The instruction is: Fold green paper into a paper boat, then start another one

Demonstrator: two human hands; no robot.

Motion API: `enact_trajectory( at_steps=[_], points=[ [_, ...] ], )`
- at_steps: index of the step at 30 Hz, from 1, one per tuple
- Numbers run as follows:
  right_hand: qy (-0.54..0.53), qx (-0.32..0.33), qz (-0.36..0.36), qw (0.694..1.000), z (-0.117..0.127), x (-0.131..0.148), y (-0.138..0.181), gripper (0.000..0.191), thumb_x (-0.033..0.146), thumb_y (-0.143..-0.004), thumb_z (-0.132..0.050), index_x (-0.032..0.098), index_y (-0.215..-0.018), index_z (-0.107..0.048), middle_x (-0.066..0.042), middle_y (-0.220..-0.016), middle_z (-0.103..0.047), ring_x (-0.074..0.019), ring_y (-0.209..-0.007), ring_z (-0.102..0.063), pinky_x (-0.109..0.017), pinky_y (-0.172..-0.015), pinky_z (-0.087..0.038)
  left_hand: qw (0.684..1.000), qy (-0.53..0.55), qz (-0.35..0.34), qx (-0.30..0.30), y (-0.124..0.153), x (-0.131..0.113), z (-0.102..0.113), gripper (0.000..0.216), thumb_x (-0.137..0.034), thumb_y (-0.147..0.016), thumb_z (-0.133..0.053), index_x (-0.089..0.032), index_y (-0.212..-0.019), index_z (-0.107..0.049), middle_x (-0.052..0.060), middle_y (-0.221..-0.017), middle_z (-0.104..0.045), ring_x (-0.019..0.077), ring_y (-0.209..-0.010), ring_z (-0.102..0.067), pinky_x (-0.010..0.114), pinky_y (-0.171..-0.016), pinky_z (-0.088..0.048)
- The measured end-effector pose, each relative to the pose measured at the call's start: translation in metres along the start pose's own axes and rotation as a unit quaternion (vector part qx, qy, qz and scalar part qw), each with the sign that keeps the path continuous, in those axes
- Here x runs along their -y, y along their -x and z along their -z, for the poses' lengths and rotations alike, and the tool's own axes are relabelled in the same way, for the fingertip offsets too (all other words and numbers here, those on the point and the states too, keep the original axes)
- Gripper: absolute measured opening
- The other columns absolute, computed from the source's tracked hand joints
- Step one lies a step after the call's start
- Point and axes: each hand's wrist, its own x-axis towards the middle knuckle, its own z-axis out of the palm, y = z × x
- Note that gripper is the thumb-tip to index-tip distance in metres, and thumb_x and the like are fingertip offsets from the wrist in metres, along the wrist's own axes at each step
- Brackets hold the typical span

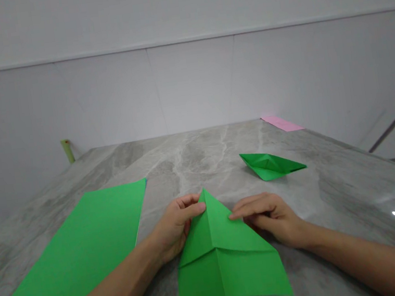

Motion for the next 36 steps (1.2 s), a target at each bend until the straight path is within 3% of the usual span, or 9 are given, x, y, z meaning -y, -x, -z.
enact_trajectory(
  at_steps=[5, 9, 13, 16, 24, 28, 32, 36],
  points=[
    [-0.049, -0.008, -0.091, 0.995, -0.001, -0.001, 0.001, 0.023, 0.025, -0.086, -0.060, 0.017, -0.094, -0.079, -0.002, -0.067, -0.063, -0.0088, -0.049, -0.052, -0.020, -0.046, -0.038, 0.996, -0.083, 0.038, -0.001, 0.004, 0.003, -0.006, 0.036, -0.027, -0.062, -0.089, -0.013, -0.090, -0.071, 0.004, -0.075, -0.072, 0.0131, -0.059, -0.064, 0.023, -0.059, -0.049],
    [-0.026, 0.002, -0.166, 0.986, -0.009, 0.003, -0.002, 0.028, 0.041, -0.085, -0.068, 0.015, -0.091, -0.072, 0.003, -0.058, -0.053, -0.0082, -0.050, -0.045, -0.021, -0.047, -0.033, 0.992, -0.127, 0.016, 0.004, 0.005, 0.008, -0.008, 0.035, -0.030, -0.062, -0.088, -0.016, -0.089, -0.070, 0.001, -0.072, -0.069, 0.0122, -0.058, -0.061, 0.021, -0.055, -0.043],
    [-0.082, -0.008, -0.201, 0.976, -0.018, 0.005, -0.004, 0.033, 0.042, -0.076, -0.079, 0.018, -0.079, -0.055, 0.007, -0.061, -0.048, -0.0072, -0.053, -0.040, -0.020, -0.049, -0.030, 0.983, -0.185, -0.012, 0.005, 0.005, 0.009, -0.008, 0.030, -0.031, -0.066, -0.085, -0.017, -0.088, -0.071, 0.001, -0.073, -0.068, 0.0130, -0.059, -0.059, 0.022, -0.053, -0.039],
    [-0.123, -0.007, -0.216, 0.969, -0.021, 0.003, -0.004, 0.041, 0.037, -0.071, -0.084, 0.020, -0.079, -0.047, 0.008, -0.062, -0.048, -0.0063, -0.052, -0.040, -0.019, -0.048, -0.029, 0.973, -0.229, -0.023, 0.001, 0.004, 0.009, -0.007, 0.031, -0.032, -0.067, -0.083, -0.017, -0.091, -0.072, 0.002, -0.074, -0.067, 0.0138, -0.062, -0.058, 0.022, -0.055, -0.039],
    [-0.108, -0.011, -0.222, 0.969, -0.019, 0.006, -0.004, 0.034, 0.041, -0.078, -0.077, 0.021, -0.087, -0.051, 0.009, -0.060, -0.045, -0.0065, -0.050, -0.037, -0.020, -0.046, -0.028, 0.956, -0.286, -0.060, -0.007, 0.003, 0.007, -0.005, 0.025, -0.034, -0.069, -0.081, -0.016, -0.085, -0.074, 0.001, -0.073, -0.066, 0.0122, -0.061, -0.055, 0.022, -0.056, -0.040],
    [-0.057, -0.046, -0.191, 0.979, -0.019, 0.006, -0.005, 0.031, 0.040, -0.078, -0.076, 0.020, -0.086, -0.054, 0.008, -0.062, -0.043, -0.0076, -0.054, -0.038, -0.021, -0.048, -0.029, 0.969, -0.245, -0.015, 0.030, 0.006, 0.006, -0.005, 0.023, -0.034, -0.071, -0.080, -0.017, -0.086, -0.074, 0.003, -0.078, -0.070, 0.0154, -0.066, -0.062, 0.024, -0.062, -0.046],
    [-0.062, -0.096, -0.168, 0.979, -0.017, 0.003, -0.007, 0.035, 0.040, -0.077, -0.078, 0.020, -0.097, -0.056, 0.004, -0.073, -0.053, -0.0092, -0.060, -0.049, -0.022, -0.055, -0.039, 0.968, -0.234, 0.045, 0.080, 0.010, 0.004, -0.005, 0.021, -0.032, -0.072, -0.080, -0.019, -0.088, -0.076, 0.005, -0.083, -0.075, 0.0191, -0.071, -0.068, 0.027, -0.066, -0.050],
    [-0.108, -0.055, -0.236, 0.964, -0.017, 0.003, -0.007, 0.045, 0.041, -0.075, -0.079, 0.020, -0.109, -0.060, 0.003, -0.073, -0.063, -0.0112, -0.061, -0.059, -0.023, -0.056, -0.045, 0.967, -0.237, 0.058, 0.080, 0.011, 0.002, -0.005, 0.018, -0.032, -0.072, -0.080, -0.019, -0.085, -0.078, 0.005, -0.082, -0.076, 0.0197, -0.069, -0.069, 0.028, -0.066, -0.052]
  ],
)
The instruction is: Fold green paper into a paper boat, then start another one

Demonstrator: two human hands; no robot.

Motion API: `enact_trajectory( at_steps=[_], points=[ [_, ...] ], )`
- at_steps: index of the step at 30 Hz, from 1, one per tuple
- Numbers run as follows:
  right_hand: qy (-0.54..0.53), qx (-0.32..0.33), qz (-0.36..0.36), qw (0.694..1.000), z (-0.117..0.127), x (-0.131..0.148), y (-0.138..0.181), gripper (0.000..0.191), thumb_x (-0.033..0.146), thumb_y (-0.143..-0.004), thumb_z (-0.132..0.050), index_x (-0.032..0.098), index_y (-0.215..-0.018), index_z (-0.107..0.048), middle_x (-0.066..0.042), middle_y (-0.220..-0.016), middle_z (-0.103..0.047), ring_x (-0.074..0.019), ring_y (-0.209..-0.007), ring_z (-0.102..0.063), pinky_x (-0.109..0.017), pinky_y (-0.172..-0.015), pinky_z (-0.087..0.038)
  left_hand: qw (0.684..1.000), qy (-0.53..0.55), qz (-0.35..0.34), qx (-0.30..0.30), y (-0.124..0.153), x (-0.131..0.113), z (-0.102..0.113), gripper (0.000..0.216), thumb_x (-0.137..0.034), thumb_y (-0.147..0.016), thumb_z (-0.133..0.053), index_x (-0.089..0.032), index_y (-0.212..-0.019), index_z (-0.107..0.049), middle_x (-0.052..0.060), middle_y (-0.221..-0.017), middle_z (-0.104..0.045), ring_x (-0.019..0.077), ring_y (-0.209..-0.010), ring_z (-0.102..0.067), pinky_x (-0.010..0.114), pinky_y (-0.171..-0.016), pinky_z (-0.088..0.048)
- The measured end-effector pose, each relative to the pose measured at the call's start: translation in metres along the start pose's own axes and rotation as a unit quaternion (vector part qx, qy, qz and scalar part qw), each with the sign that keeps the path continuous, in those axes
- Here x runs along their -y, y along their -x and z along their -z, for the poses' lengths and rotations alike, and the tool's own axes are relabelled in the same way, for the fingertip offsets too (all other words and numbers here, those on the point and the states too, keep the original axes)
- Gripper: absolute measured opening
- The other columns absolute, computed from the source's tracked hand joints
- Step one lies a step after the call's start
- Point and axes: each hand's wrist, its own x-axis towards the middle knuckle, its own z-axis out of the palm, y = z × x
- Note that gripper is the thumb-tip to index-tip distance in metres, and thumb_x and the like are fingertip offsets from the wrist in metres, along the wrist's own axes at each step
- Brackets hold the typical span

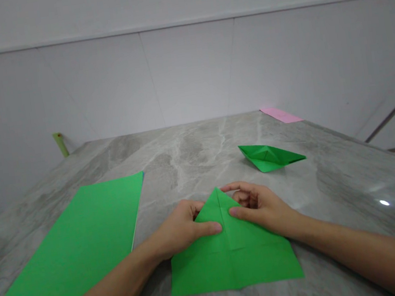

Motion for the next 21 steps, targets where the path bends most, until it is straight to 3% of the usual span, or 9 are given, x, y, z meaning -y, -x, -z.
enact_trajectory(
  at_steps=[3, 7, 21],
  points=[
    [-0.008, 0.049, -0.069, 0.996, -0.0010, -0.0006, 0.0017, 0.036, 0.044, -0.072, -0.080, 0.017, -0.094, -0.068, 0.000, -0.074, -0.071, -0.0137, -0.062, -0.064, -0.025, -0.058, -0.049, 1.000, -0.014, 0.014, -0.015, 0.0002, -0.0002, 0.0007, 0.016, -0.032, -0.071, -0.080, -0.019, -0.081, -0.078, 0.006, -0.083, -0.077, 0.0191, -0.065, -0.068, 0.027, -0.062, -0.051],
    [-0.006, 0.039, -0.107, 0.993, -0.0013, -0.0013, 0.0030, 0.032, 0.042, -0.067, -0.084, 0.017, -0.080, -0.070, -0.001, -0.072, -0.073, -0.0133, -0.056, -0.064, -0.023, -0.052, -0.047, 0.999, -0.028, 0.026, -0.016, 0.0010, 0.0002, 0.0027, 0.016, -0.034, -0.072, -0.080, -0.019, -0.078, -0.079, 0.007, -0.081, -0.077, 0.0186, -0.061, -0.068, 0.025, -0.058, -0.050],
    [0.018, 0.042, -0.097, 0.994, 0.0001, -0.0027, 0.0027, 0.033, 0.045, -0.069, -0.082, 0.017, -0.077, -0.067, 0.000, -0.067, -0.070, -0.0127, -0.053, -0.060, -0.022, -0.048, -0.044, 0.998, -0.051, 0.042, -0.010, 0.0005, -0.0006, 0.0070, 0.017, -0.036, -0.072, -0.080, -0.019, -0.073, -0.078, 0.003, -0.070, -0.074, 0.0147, -0.052, -0.060, 0.022, -0.051, -0.043]
  ],
)
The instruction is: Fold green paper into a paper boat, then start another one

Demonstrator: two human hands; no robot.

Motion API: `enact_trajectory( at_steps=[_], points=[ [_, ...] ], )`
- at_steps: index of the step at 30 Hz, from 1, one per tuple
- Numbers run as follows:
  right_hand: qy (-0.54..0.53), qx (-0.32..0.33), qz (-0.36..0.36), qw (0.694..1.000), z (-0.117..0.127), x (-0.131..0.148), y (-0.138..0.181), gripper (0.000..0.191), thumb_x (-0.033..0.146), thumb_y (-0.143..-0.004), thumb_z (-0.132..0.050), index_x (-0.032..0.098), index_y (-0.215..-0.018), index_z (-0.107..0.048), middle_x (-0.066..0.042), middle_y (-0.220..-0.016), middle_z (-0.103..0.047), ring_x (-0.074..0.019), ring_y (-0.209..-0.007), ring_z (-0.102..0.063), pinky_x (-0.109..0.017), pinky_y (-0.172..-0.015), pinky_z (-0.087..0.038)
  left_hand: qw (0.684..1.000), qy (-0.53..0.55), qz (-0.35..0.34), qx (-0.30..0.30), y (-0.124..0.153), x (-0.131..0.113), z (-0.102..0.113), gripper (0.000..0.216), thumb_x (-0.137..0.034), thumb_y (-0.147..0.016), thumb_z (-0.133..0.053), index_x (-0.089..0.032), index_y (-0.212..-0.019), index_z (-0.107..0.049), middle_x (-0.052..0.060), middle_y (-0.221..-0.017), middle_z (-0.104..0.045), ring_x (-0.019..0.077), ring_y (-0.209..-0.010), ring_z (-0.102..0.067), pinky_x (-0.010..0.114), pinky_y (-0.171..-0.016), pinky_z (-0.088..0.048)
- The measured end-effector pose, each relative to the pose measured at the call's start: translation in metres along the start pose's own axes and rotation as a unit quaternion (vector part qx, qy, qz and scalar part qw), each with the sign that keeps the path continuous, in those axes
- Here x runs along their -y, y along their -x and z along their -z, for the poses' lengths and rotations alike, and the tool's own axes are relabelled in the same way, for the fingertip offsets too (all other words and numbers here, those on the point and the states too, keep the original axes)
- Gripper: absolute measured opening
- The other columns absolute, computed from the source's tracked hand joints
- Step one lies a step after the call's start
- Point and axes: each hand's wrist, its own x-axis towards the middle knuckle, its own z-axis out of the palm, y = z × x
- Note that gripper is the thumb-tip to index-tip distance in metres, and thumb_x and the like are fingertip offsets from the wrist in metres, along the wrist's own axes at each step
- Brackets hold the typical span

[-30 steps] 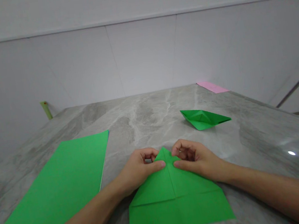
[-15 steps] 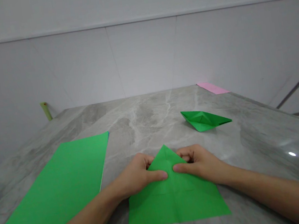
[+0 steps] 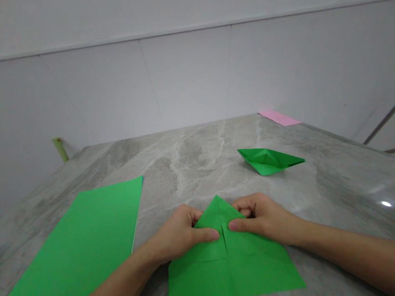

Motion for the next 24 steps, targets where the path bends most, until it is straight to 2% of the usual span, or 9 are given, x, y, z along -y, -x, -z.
enact_trajectory(
  at_steps=[4, 6, 8, 9, 10, 12, 15, 21, 24],
  points=[
    [0.024, -0.003, 0.041, 0.999, 0.000, 0.000, -0.001, 0.030, 0.045, -0.075, -0.077, 0.017, -0.083, -0.069, -0.002, -0.074, -0.072, -0.0155, -0.061, -0.064, -0.026, -0.054, -0.049, 0.999, -0.019, -0.051, 0.002, -0.003, 0.001, -0.003, 0.020, -0.037, -0.080, -0.073, -0.019, -0.087, -0.078, 0.006, -0.080, -0.075, 0.0195, -0.064, -0.066, 0.026, -0.059, -0.048],
    [0.071, -0.022, 0.082, 0.994, 0.001, 0.002, -0.001, 0.025, 0.039, -0.080, -0.072, 0.018, -0.093, -0.070, -0.003, -0.082, -0.073, -0.0183, -0.070, -0.067, -0.029, -0.060, -0.052, 0.987, -0.066, -0.125, -0.072, -0.004, 0.001, -0.005, 0.029, -0.035, -0.082, -0.072, -0.021, -0.108, -0.075, 0.007, -0.089, -0.074, 0.0231, -0.076, -0.068, 0.030, -0.069, -0.051],
    [0.154, -0.064, 0.119, 0.979, 0.001, 0.004, -0.002, 0.028, 0.031, -0.083, -0.068, 0.019, -0.108, -0.069, -0.005, -0.089, -0.073, -0.0208, -0.079, -0.068, -0.033, -0.069, -0.054, 0.950, -0.147, -0.214, -0.176, -0.004, 0.002, -0.004, 0.049, -0.030, -0.080, -0.075, -0.025, -0.127, -0.065, 0.010, -0.109, -0.072, 0.0276, -0.098, -0.066, 0.038, -0.088, -0.050],
    [0.206, -0.093, 0.130, 0.965, 0.002, 0.004, -0.002, 0.033, 0.027, -0.083, -0.067, 0.019, -0.115, -0.066, -0.005, -0.092, -0.072, -0.0218, -0.083, -0.067, -0.036, -0.074, -0.054, 0.928, -0.189, -0.254, -0.198, -0.003, 0.003, -0.003, 0.056, -0.028, -0.078, -0.077, -0.025, -0.132, -0.061, 0.011, -0.123, -0.067, 0.0299, -0.113, -0.061, 0.042, -0.100, -0.044],
    [0.262, -0.120, 0.139, 0.948, 0.003, 0.004, -0.002, 0.039, 0.024, -0.082, -0.067, 0.019, -0.120, -0.064, -0.006, -0.093, -0.071, -0.0229, -0.086, -0.066, -0.038, -0.079, -0.053, 0.911, -0.228, -0.284, -0.195, -0.003, 0.005, -0.001, 0.059, -0.026, -0.079, -0.077, -0.026, -0.135, -0.059, 0.012, -0.135, -0.060, 0.0310, -0.126, -0.053, 0.045, -0.110, -0.035],
    [0.360, -0.150, 0.160, 0.907, 0.004, 0.003, -0.002, 0.044, 0.020, -0.080, -0.068, 0.018, -0.124, -0.063, -0.008, -0.097, -0.068, -0.0249, -0.093, -0.063, -0.043, -0.086, -0.051, 0.897, -0.289, -0.308, -0.132, -0.003, 0.008, 0.004, 0.055, -0.024, -0.085, -0.071, -0.027, -0.138, -0.057, 0.009, -0.150, -0.047, 0.0298, -0.143, -0.035, 0.046, -0.119, -0.021],
    [0.439, -0.134, 0.202, 0.865, 0.005, 0.002, -0.002, 0.037, 0.019, -0.083, -0.067, 0.017, -0.120, -0.066, -0.011, -0.106, -0.063, -0.0264, -0.103, -0.058, -0.045, -0.094, -0.047, 0.888, -0.353, -0.289, -0.058, -0.006, 0.016, 0.009, 0.046, -0.023, -0.092, -0.060, -0.030, -0.138, -0.056, 0.003, -0.155, -0.042, 0.0280, -0.148, -0.025, 0.047, -0.120, -0.015],
    [0.503, -0.093, 0.238, 0.826, 0.002, 0.004, 0.003, 0.029, 0.019, -0.089, -0.060, 0.016, -0.117, -0.070, -0.013, -0.110, -0.062, -0.0275, -0.107, -0.052, -0.047, -0.098, -0.045, 0.886, -0.362, -0.286, -0.048, -0.006, 0.020, 0.007, 0.046, -0.030, -0.096, -0.056, -0.030, -0.142, -0.051, 0.002, -0.153, -0.043, 0.0298, -0.148, -0.024, 0.048, -0.121, -0.013],
    [0.507, -0.084, 0.237, 0.824, -0.001, 0.004, 0.004, 0.036, 0.022, -0.088, -0.063, 0.015, -0.122, -0.067, -0.014, -0.116, -0.061, -0.0290, -0.111, -0.051, -0.049, -0.100, -0.043, 0.853, -0.455, -0.252, -0.034, -0.004, 0.017, 0.006, 0.056, -0.038, -0.096, -0.055, -0.025, -0.149, -0.041, 0.005, -0.158, -0.034, 0.0307, -0.150, -0.019, 0.050, -0.121, -0.013]
  ],
)
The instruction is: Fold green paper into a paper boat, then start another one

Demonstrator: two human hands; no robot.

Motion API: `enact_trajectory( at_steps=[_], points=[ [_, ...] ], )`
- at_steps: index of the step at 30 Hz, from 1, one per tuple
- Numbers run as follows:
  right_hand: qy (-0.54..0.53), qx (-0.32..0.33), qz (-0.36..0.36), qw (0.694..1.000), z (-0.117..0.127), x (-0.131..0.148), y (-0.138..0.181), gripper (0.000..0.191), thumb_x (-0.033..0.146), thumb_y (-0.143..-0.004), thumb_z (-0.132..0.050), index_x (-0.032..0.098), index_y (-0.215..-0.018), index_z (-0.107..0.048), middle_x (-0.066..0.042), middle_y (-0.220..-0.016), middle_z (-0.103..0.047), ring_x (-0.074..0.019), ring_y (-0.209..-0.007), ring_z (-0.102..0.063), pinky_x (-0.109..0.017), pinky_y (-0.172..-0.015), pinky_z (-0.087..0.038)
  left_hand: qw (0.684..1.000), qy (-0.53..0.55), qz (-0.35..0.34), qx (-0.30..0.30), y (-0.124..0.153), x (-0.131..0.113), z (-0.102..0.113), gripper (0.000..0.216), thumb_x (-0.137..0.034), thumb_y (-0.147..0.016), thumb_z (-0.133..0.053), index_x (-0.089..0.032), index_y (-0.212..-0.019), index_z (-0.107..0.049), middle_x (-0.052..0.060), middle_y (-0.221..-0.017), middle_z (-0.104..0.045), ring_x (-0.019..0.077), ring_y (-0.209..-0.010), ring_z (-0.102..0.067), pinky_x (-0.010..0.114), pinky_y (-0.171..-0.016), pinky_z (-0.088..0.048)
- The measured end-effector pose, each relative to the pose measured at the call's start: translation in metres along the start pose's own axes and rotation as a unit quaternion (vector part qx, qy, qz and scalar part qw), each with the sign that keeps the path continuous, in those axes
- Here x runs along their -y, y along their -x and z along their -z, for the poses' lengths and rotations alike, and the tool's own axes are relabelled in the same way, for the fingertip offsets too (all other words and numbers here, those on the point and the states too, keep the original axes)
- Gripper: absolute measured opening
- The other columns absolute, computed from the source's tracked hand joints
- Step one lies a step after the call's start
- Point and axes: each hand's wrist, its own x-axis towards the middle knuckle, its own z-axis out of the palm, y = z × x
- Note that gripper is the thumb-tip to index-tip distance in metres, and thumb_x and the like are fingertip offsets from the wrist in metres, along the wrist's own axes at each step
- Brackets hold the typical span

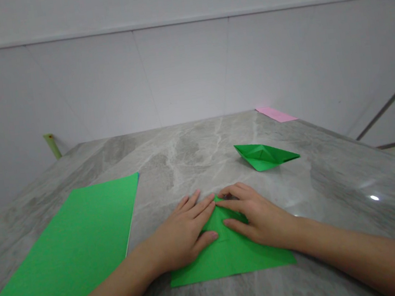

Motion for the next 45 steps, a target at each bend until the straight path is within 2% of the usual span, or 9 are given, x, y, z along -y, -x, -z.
enact_trajectory(
  at_steps=[5, 12, 17, 20, 23, 31, 36, 40, 45],
  points=[
    [-0.008, -0.006, 0.001, 1.000, -0.001, 0.000, 0.002, 0.035, 0.026, -0.084, -0.070, 0.018, -0.118, -0.070, -0.014, -0.117, -0.060, -0.0297, -0.113, -0.052, -0.050, -0.101, -0.043, 0.983, -0.165, 0.008, 0.076, -0.002, 0.000, 0.003, 0.065, -0.045, -0.100, -0.045, -0.021, -0.156, -0.023, 0.006, -0.163, -0.021, 0.0283, -0.151, -0.010, 0.047, -0.122, -0.017],
    [-0.043, 0.038, 0.031, 0.998, 0.005, 0.007, 0.002, 0.016, 0.020, -0.085, -0.070, 0.023, -0.099, -0.077, -0.010, -0.106, -0.060, -0.0260, -0.107, -0.054, -0.046, -0.095, -0.043, 0.979, -0.185, 0.001, 0.082, -0.003, -0.001, 0.004, 0.064, -0.048, -0.100, -0.046, -0.030, -0.156, -0.022, 0.007, -0.163, -0.020, 0.0328, -0.150, -0.013, 0.055, -0.119, -0.021],
    [-0.028, 0.047, 0.047, 0.997, 0.005, 0.010, 0.002, 0.009, 0.021, -0.087, -0.069, 0.020, -0.088, -0.077, -0.007, -0.093, -0.062, -0.0231, -0.097, -0.055, -0.042, -0.088, -0.042, 0.981, -0.180, -0.034, 0.064, -0.003, -0.003, 0.006, 0.050, -0.039, -0.100, -0.050, -0.030, -0.148, -0.041, 0.009, -0.160, -0.030, 0.0369, -0.149, -0.015, 0.067, -0.115, -0.020],
    [-0.037, 0.061, 0.089, 0.994, 0.004, 0.011, 0.003, 0.011, 0.020, -0.088, -0.065, 0.020, -0.084, -0.076, -0.003, -0.081, -0.063, -0.0186, -0.087, -0.058, -0.039, -0.086, -0.040, 0.981, -0.142, -0.113, 0.061, -0.004, -0.002, 0.007, 0.029, -0.028, -0.101, -0.050, -0.028, -0.127, -0.064, 0.007, -0.148, -0.051, 0.0328, -0.144, -0.033, 0.066, -0.115, -0.019],
    [-0.035, 0.077, 0.125, 0.989, 0.004, 0.011, 0.004, 0.016, 0.017, -0.089, -0.061, 0.017, -0.077, -0.072, -0.001, -0.071, -0.063, -0.0159, -0.080, -0.058, -0.036, -0.084, -0.038, 0.982, -0.108, -0.140, 0.061, -0.005, -0.001, 0.007, 0.026, -0.024, -0.102, -0.049, -0.025, -0.121, -0.067, 0.007, -0.140, -0.059, 0.0282, -0.137, -0.046, 0.061, -0.117, -0.022],
    [-0.046, 0.070, 0.129, 0.988, 0.005, 0.007, -0.001, 0.020, 0.016, -0.087, -0.060, 0.019, -0.072, -0.073, 0.000, -0.069, -0.067, -0.0150, -0.080, -0.061, -0.034, -0.078, -0.033, 0.976, -0.173, -0.069, 0.115, -0.008, -0.011, 0.004, 0.054, -0.023, -0.101, -0.041, -0.022, -0.153, -0.028, 0.008, -0.162, -0.024, 0.0246, -0.150, -0.018, 0.056, -0.120, -0.017],
    [-0.019, 0.066, 0.123, 0.990, 0.006, 0.009, -0.004, 0.019, 0.016, -0.084, -0.060, 0.018, -0.067, -0.068, 0.001, -0.064, -0.065, -0.0148, -0.075, -0.059, -0.034, -0.076, -0.031, 0.972, -0.189, -0.023, 0.139, -0.006, -0.019, 0.008, 0.057, -0.030, -0.101, -0.038, -0.019, -0.155, -0.023, 0.006, -0.164, -0.017, 0.0253, -0.151, -0.011, 0.054, -0.121, -0.013],
    [-0.002, 0.051, 0.118, 0.992, 0.004, 0.010, -0.005, 0.019, 0.015, -0.082, -0.060, 0.017, -0.063, -0.063, 0.000, -0.063, -0.063, -0.0156, -0.077, -0.059, -0.033, -0.077, -0.032, 0.977, -0.180, -0.015, 0.109, -0.006, -0.016, 0.008, 0.061, -0.027, -0.096, -0.049, -0.021, -0.153, -0.029, 0.006, -0.162, -0.026, 0.0303, -0.150, -0.018, 0.060, -0.119, -0.018],
    [0.004, 0.058, 0.107, 0.993, 0.004, 0.007, -0.004, 0.016, 0.013, -0.079, -0.061, 0.017, -0.064, -0.063, 0.002, -0.061, -0.063, -0.0141, -0.071, -0.058, -0.033, -0.077, -0.032, 0.986, -0.158, -0.052, 0.007, -0.009, -0.005, 0.008, 0.036, -0.030, -0.094, -0.058, -0.017, -0.128, -0.063, 0.013, -0.137, -0.057, 0.0326, -0.135, -0.044, 0.053, -0.112, -0.036]
  ],
)
